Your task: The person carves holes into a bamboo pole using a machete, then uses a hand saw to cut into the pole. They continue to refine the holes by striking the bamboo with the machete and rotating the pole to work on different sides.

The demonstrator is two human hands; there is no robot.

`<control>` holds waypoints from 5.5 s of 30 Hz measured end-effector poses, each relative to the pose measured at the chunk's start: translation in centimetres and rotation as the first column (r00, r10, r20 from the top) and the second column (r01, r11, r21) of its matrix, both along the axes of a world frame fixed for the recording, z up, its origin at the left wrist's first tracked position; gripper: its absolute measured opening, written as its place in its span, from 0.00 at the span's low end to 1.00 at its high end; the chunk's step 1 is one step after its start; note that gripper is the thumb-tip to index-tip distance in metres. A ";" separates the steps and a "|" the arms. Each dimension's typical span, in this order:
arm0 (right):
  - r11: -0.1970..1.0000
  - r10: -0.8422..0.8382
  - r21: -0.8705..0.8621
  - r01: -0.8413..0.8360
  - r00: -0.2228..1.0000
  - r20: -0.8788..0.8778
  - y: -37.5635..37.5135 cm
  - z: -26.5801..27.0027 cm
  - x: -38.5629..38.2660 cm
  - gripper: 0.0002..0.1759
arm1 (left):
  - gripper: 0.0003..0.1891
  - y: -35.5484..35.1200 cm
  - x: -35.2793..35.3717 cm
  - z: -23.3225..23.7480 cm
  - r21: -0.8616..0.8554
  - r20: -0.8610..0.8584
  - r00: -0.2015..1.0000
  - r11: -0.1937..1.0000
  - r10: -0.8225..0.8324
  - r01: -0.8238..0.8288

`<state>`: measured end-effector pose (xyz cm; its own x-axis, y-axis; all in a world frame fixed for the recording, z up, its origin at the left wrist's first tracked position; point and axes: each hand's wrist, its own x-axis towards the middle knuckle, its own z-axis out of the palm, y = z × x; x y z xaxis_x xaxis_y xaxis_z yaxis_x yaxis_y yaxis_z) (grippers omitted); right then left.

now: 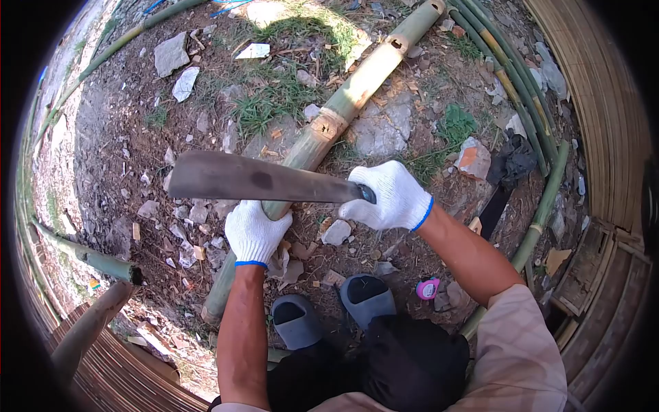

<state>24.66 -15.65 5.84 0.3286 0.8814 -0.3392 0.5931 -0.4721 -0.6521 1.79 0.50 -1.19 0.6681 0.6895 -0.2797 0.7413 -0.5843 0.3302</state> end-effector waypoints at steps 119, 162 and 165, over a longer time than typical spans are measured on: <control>0.912 -0.332 0.293 0.288 0.936 0.116 -0.9 -7.9 -1.6 0.17 | 0.30 -3.0 2.0 -0.3 -0.029 0.011 0.999 0.998 0.051 -0.051; 0.990 -0.143 0.045 0.136 0.946 0.291 0.9 -6.1 0.0 0.22 | 0.28 -2.6 1.1 -0.9 -0.056 0.005 0.999 0.998 0.037 -0.037; 0.931 -0.324 0.272 0.243 0.894 0.311 2.2 -1.0 1.7 0.19 | 0.28 -2.5 1.0 -1.2 -0.038 0.029 0.999 0.999 0.021 -0.020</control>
